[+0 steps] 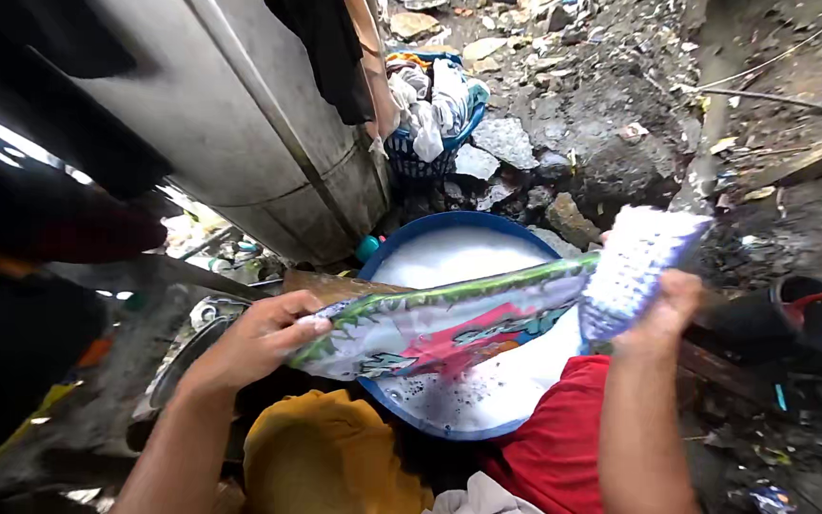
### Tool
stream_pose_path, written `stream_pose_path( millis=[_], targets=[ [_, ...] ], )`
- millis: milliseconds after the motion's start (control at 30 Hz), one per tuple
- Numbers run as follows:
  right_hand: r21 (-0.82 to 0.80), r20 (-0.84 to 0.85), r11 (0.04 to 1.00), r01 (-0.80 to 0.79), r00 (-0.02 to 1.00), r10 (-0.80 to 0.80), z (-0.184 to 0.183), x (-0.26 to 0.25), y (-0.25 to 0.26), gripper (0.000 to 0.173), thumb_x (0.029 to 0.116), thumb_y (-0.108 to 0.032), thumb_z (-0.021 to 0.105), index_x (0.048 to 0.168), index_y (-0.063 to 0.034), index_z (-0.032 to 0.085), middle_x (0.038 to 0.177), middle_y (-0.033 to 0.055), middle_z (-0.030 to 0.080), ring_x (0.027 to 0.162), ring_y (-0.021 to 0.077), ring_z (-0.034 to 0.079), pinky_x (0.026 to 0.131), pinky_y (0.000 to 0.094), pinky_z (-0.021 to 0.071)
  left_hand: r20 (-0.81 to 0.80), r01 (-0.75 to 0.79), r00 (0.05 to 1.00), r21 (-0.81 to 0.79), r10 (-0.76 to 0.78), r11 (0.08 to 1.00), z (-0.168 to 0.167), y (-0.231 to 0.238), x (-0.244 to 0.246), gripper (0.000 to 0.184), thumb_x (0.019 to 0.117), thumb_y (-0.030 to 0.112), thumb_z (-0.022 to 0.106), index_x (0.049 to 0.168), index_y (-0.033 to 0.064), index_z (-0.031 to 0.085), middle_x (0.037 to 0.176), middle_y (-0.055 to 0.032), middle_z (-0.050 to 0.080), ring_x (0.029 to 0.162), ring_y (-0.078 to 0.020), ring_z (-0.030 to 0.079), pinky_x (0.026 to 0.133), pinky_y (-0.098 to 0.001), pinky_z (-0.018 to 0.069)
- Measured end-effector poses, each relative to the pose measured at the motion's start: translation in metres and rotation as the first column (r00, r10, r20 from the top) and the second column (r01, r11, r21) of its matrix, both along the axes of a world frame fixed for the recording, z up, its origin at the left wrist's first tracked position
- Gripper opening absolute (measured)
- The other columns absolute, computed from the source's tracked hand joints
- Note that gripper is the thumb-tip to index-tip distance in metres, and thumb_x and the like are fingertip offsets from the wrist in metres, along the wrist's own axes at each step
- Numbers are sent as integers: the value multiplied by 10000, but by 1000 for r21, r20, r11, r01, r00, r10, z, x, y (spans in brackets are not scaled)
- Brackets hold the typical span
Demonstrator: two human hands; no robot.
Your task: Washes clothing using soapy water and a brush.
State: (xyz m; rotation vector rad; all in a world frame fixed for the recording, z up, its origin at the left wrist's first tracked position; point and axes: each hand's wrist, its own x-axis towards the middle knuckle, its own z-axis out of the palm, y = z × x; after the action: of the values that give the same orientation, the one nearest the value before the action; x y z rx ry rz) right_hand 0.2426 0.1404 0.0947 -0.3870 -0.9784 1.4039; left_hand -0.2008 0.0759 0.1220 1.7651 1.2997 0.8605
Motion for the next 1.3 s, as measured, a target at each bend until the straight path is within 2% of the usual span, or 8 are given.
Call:
stream_pose_path(
  millis=[133,267,433,533,667,833,1067,1300],
  targets=[
    [-504,413,837,212,911,18,-97,-41,43,403,892,-408,662,1216,-187,567,952,-15,685,798,92,674,687,313,597,-469,-228,879,-248,89,941,-90,51,-14,240,1052,174,588,1135,-33,678,1030,-243,686,971,-382,666,906,-619,508],
    [-635,703,617,464,679,213,-171,-102,72,526,982,-248,683,1407,4,504,1162,226,644,954,304,650,825,488,553,-764,-267,645,-248,-18,931,-140,63,-39,322,1077,213,525,1262,-8,668,1235,-282,664,1214,-479,604,1048,-687,411],
    [-227,917,948,221,378,131,-144,-274,29,710,877,-227,808,1445,29,468,1276,285,641,1154,424,653,975,598,538,-688,-372,660,50,302,927,-160,45,-52,200,913,185,781,1067,57,788,1607,-203,386,1523,-513,161,1144,-793,57],
    [-36,961,995,-90,269,59,-137,-351,-3,701,899,-293,775,1491,-47,493,1340,230,632,1217,370,639,1007,532,540,-564,-509,721,-37,402,860,-171,40,-61,657,863,83,782,1472,62,536,1713,-180,133,1550,-519,42,1153,-781,130],
    [0,996,993,117,94,-11,-204,-278,27,616,910,-342,750,1428,-56,577,1266,261,666,1173,429,650,969,618,528,-514,-475,773,-80,372,877,-174,45,-62,172,898,153,804,1005,30,747,1711,-218,58,1543,-490,145,1172,-674,268],
    [-206,972,747,632,46,229,-228,-147,70,757,966,-291,708,1550,12,333,1408,348,526,1302,488,545,1061,615,455,-557,-499,748,-114,361,859,-168,42,-56,176,916,186,792,1009,43,748,1722,-173,49,1484,-495,283,1081,-681,364],
    [-40,990,999,-28,131,44,-171,-345,-15,669,879,-335,785,1451,-74,555,1221,242,673,1122,404,665,921,571,555,-582,-561,721,-174,375,809,-173,14,-52,229,929,101,751,1103,-42,708,1730,-122,66,1464,-478,337,1075,-657,408],
    [-177,979,777,604,26,204,-235,-168,57,730,953,-302,721,1518,7,378,1374,323,562,1269,476,569,1038,627,466,-557,-507,758,-177,339,844,-174,13,-51,174,952,128,737,930,-34,675,1718,-187,14,1445,-530,309,1066,-663,393]
  ],
)
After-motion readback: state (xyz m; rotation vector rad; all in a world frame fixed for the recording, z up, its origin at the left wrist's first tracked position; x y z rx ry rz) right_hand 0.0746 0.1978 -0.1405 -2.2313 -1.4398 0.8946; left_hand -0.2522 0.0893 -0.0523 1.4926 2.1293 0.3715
